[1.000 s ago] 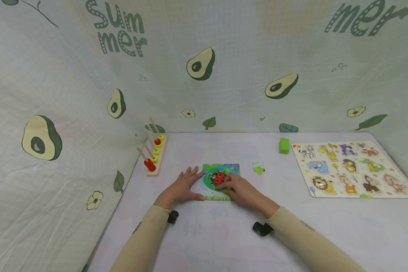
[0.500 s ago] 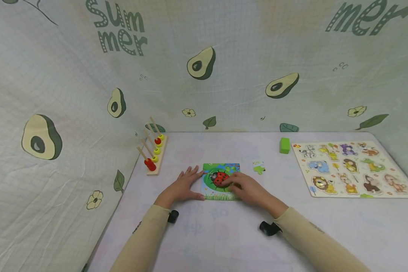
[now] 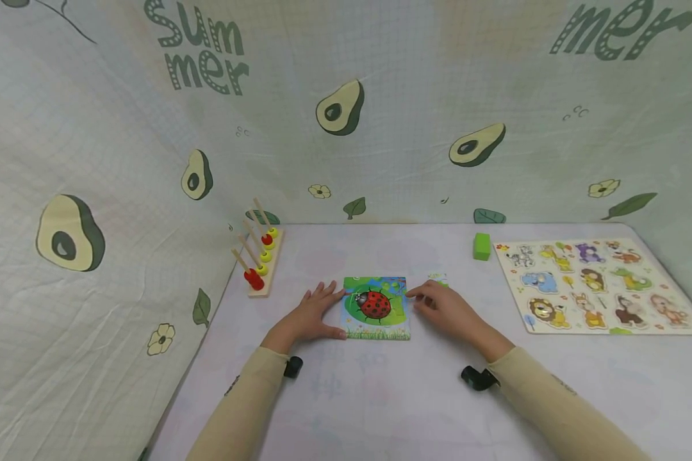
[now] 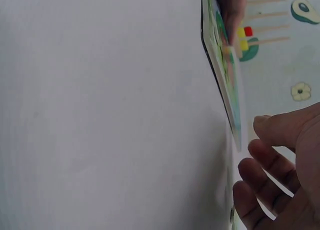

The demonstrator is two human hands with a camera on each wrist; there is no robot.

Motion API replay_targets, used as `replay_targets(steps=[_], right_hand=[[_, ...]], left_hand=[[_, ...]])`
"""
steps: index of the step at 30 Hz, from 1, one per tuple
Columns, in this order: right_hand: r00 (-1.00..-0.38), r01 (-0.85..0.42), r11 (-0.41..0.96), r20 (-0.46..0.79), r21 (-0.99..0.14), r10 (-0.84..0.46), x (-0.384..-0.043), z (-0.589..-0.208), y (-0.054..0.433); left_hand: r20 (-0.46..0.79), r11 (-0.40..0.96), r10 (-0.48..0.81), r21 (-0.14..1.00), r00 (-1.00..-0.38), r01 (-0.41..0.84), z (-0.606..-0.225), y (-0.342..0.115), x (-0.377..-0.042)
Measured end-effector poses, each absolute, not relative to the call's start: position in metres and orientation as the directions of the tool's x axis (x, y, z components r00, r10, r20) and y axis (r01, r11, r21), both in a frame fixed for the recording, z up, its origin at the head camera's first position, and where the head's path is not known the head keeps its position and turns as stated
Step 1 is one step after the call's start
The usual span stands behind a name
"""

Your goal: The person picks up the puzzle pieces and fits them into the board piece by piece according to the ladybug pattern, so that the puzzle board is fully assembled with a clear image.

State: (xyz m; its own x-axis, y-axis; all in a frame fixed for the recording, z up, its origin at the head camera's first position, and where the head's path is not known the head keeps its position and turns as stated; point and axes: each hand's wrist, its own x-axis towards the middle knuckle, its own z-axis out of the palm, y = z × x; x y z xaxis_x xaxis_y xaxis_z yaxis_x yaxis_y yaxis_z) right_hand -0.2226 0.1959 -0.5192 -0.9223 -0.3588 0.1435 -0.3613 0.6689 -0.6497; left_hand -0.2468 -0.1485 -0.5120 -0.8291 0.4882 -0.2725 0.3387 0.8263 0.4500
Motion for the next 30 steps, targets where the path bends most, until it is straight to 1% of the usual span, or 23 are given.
replay_targets(steps=[8, 15, 21, 25, 27, 30], right_hand=[[-0.949, -0.306, 0.720, 0.137, -0.623, -0.284, -0.236, -0.525, 0.222], [-0.974, -0.219, 0.749, 0.098, -0.625, -0.203, -0.246, -0.525, 0.237], [-0.973, -0.218, 0.780, 0.071, -0.587, -0.219, -0.251, -0.522, 0.239], [-0.973, -0.205, 0.785, 0.037, -0.585, -0.227, -0.250, -0.518, 0.238], [-0.975, -0.199, 0.783, 0.035, -0.589, -0.221, -0.250, -0.517, 0.237], [-0.975, -0.211, 0.792, 0.068, -0.573, -0.210, -0.250, -0.517, 0.238]], left_hand=[[-0.272, 0.827, 0.489, 0.446, -0.829, 0.342, -0.514, -0.149, -0.247], [-0.273, 0.833, 0.479, 0.440, -0.834, 0.334, -0.515, -0.149, -0.247], [-0.276, 0.837, 0.472, 0.438, -0.837, 0.328, -0.514, -0.148, -0.247], [-0.271, 0.831, 0.479, 0.446, -0.835, 0.332, -0.512, -0.148, -0.246], [-0.270, 0.828, 0.483, 0.450, -0.833, 0.334, -0.511, -0.148, -0.246], [-0.270, 0.826, 0.485, 0.453, -0.832, 0.335, -0.511, -0.148, -0.245]])
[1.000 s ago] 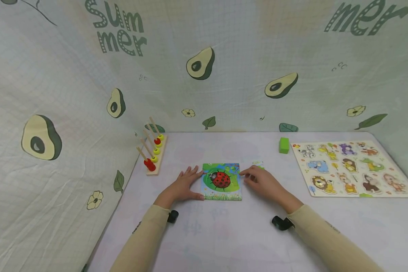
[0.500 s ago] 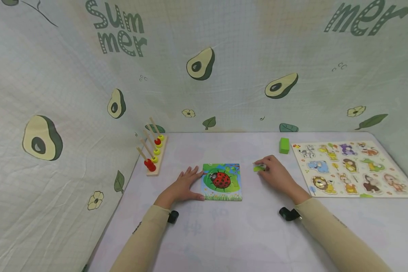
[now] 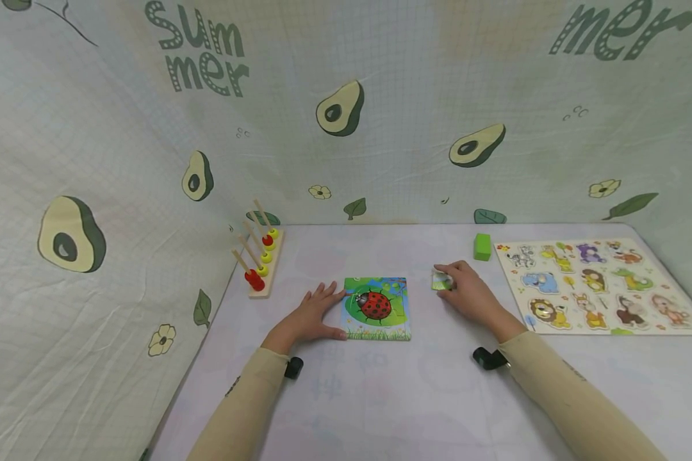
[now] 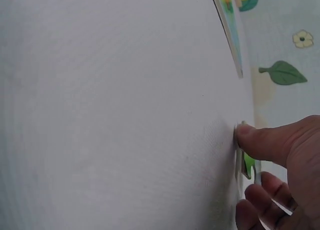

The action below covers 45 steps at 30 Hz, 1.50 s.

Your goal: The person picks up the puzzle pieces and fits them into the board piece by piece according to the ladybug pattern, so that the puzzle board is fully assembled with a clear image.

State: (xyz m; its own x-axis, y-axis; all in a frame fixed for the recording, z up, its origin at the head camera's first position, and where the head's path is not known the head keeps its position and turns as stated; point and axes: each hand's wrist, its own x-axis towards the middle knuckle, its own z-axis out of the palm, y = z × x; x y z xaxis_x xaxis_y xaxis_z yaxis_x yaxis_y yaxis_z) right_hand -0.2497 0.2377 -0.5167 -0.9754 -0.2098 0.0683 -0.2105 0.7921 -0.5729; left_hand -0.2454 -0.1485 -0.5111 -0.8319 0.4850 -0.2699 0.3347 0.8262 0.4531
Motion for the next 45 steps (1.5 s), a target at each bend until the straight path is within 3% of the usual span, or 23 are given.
replay_targets(steps=[13, 21, 31, 38, 45], right_hand=[[-0.981, -0.184, 0.822, 0.156, -0.538, -0.117, -0.244, -0.515, 0.242], [-0.969, -0.227, 0.813, 0.205, -0.536, -0.135, -0.239, -0.512, 0.248], [-0.981, -0.191, 0.807, 0.123, -0.559, -0.148, -0.230, -0.502, 0.256], [-0.965, -0.261, 0.826, 0.149, -0.499, -0.215, -0.225, -0.500, 0.258], [-0.968, -0.252, 0.824, 0.135, -0.508, -0.213, -0.221, -0.498, 0.261]], left_hand=[[-0.274, 0.824, 0.489, 0.456, -0.828, 0.336, -0.511, -0.149, -0.246], [-0.272, 0.822, 0.489, 0.461, -0.829, 0.334, -0.511, -0.149, -0.245], [-0.275, 0.826, 0.484, 0.456, -0.831, 0.331, -0.511, -0.148, -0.246], [-0.270, 0.830, 0.484, 0.443, -0.832, 0.339, -0.513, -0.149, -0.246], [-0.274, 0.831, 0.485, 0.440, -0.830, 0.340, -0.515, -0.150, -0.247]])
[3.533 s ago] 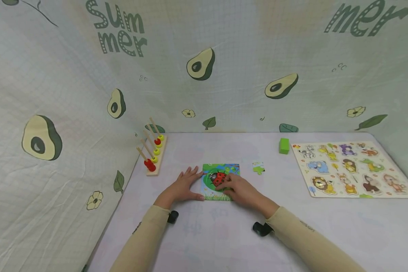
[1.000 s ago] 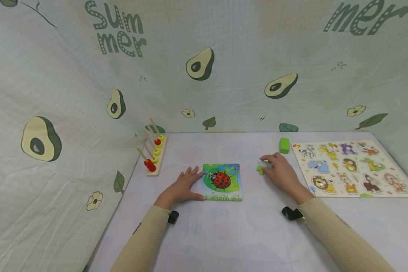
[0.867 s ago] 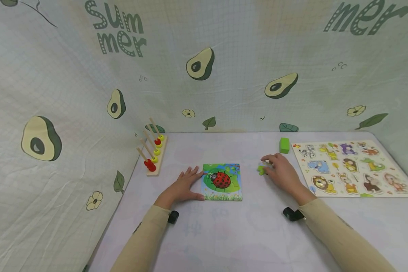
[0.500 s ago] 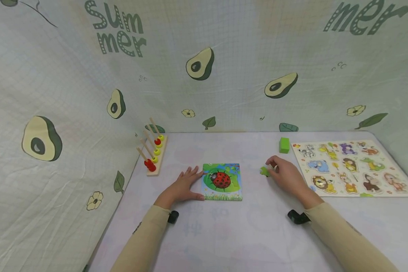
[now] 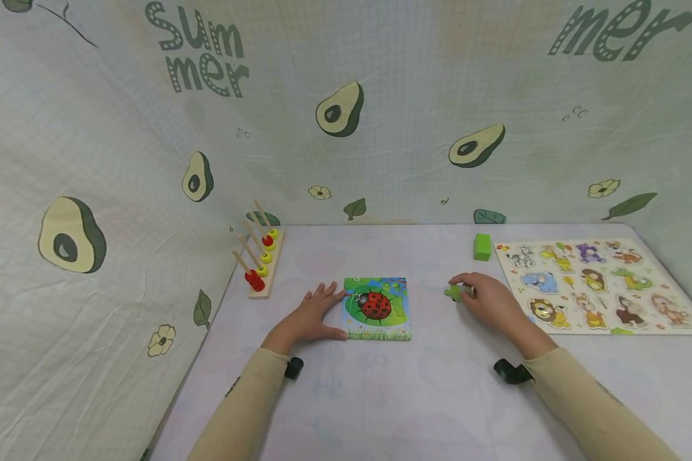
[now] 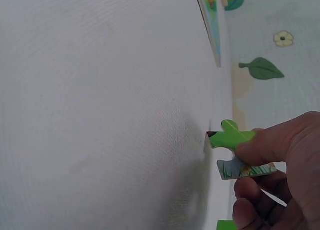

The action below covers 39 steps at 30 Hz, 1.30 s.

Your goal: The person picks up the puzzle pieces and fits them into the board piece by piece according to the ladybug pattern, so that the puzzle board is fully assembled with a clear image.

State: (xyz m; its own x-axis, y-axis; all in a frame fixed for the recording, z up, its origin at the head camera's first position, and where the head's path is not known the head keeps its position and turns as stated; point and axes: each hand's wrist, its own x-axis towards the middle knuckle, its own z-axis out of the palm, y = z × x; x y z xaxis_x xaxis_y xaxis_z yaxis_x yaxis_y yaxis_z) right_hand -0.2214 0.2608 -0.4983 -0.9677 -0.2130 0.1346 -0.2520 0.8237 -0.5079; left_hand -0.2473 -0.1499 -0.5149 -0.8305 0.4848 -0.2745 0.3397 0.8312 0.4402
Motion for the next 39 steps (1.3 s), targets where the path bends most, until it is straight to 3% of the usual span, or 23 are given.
replay_targets(steps=[24, 39], right_hand=[[-0.980, -0.196, 0.683, 0.111, -0.703, -0.166, -0.215, -0.501, 0.263], [-0.977, -0.206, 0.640, 0.123, -0.740, -0.172, -0.210, -0.501, 0.248]], left_hand=[[-0.269, 0.827, 0.490, 0.445, -0.829, 0.344, -0.514, -0.151, -0.246], [-0.266, 0.827, 0.490, 0.444, -0.830, 0.345, -0.514, -0.150, -0.247]])
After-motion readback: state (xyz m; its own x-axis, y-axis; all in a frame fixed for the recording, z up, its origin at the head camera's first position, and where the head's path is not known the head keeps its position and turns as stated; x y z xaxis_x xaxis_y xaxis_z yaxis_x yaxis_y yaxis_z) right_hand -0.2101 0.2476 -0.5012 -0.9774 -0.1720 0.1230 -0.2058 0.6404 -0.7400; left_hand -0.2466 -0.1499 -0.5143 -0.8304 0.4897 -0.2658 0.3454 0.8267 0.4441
